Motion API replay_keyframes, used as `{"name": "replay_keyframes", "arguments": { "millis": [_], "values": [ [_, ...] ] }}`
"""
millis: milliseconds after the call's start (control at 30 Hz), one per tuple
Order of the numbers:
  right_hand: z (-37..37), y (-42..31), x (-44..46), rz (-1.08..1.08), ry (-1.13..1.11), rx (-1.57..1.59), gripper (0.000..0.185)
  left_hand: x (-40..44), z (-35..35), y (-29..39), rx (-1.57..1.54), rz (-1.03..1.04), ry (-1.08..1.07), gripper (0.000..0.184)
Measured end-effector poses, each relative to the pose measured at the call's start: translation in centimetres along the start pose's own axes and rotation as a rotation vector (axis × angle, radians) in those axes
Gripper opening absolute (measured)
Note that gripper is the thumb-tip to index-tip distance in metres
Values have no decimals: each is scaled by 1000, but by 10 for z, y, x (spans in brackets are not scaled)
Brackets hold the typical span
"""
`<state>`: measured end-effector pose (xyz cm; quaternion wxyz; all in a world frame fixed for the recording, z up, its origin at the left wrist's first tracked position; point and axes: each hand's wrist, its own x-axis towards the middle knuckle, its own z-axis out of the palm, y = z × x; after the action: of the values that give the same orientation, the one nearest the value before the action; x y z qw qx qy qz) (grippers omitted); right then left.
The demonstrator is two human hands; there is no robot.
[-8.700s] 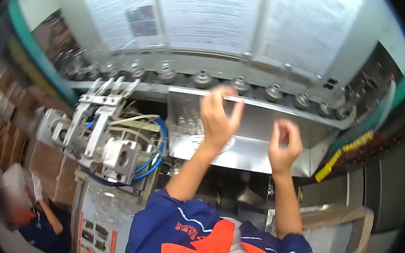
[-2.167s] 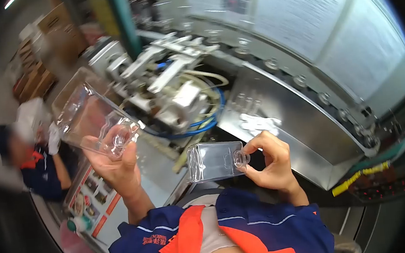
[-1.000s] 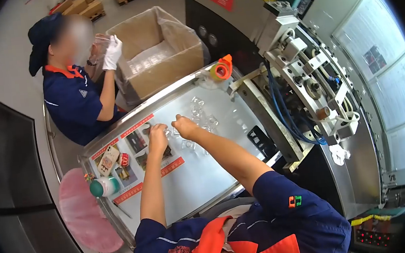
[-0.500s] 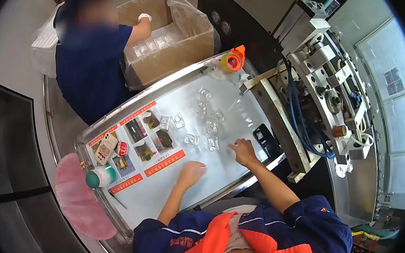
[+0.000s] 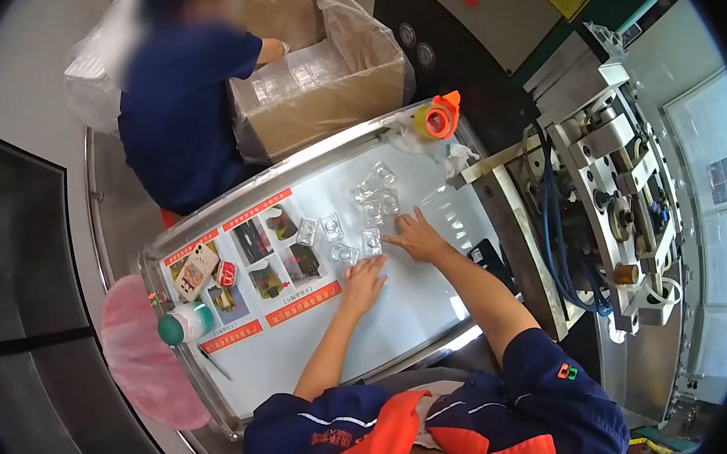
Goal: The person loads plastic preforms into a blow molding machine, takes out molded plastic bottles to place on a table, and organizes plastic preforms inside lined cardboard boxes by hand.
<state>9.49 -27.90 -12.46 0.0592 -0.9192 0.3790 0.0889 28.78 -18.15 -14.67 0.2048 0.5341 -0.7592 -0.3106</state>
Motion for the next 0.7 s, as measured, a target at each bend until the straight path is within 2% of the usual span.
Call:
{"name": "replay_keyframes", "arguments": {
  "millis": [167,267,367,467,500,533,567,600,633,667,700],
  "values": [
    [-4,10,43,-105,4,-25,37,22,-19,-26,29,-13,50,49],
    [-9,7,67,-109,-74,-38,40,34,-33,-36,86,-58,26,49],
    [1,6,86,-142,51,-73,32,44,-48,-50,149,-69,10,50],
    [-16,-8,96,12,-122,-1,22,55,-59,-66,86,-28,14,52],
    [6,-11,95,66,9,66,23,58,-60,-70,58,-12,35,52],
    [-6,-21,86,161,-8,157,24,60,-58,-72,31,6,52,52],
    [3,-30,71,161,90,133,24,62,-55,-68,69,0,88,52],
    [17,-44,55,219,296,204,23,60,-51,-63,110,-16,131,51],
    [12,-57,35,258,245,325,18,56,-46,-57,127,-2,161,51],
    [7,-73,6,263,294,407,13,52,-41,-53,149,5,201,50],
    [11,-90,-20,265,301,425,8,48,-33,-49,132,12,250,40]
  ]
}}
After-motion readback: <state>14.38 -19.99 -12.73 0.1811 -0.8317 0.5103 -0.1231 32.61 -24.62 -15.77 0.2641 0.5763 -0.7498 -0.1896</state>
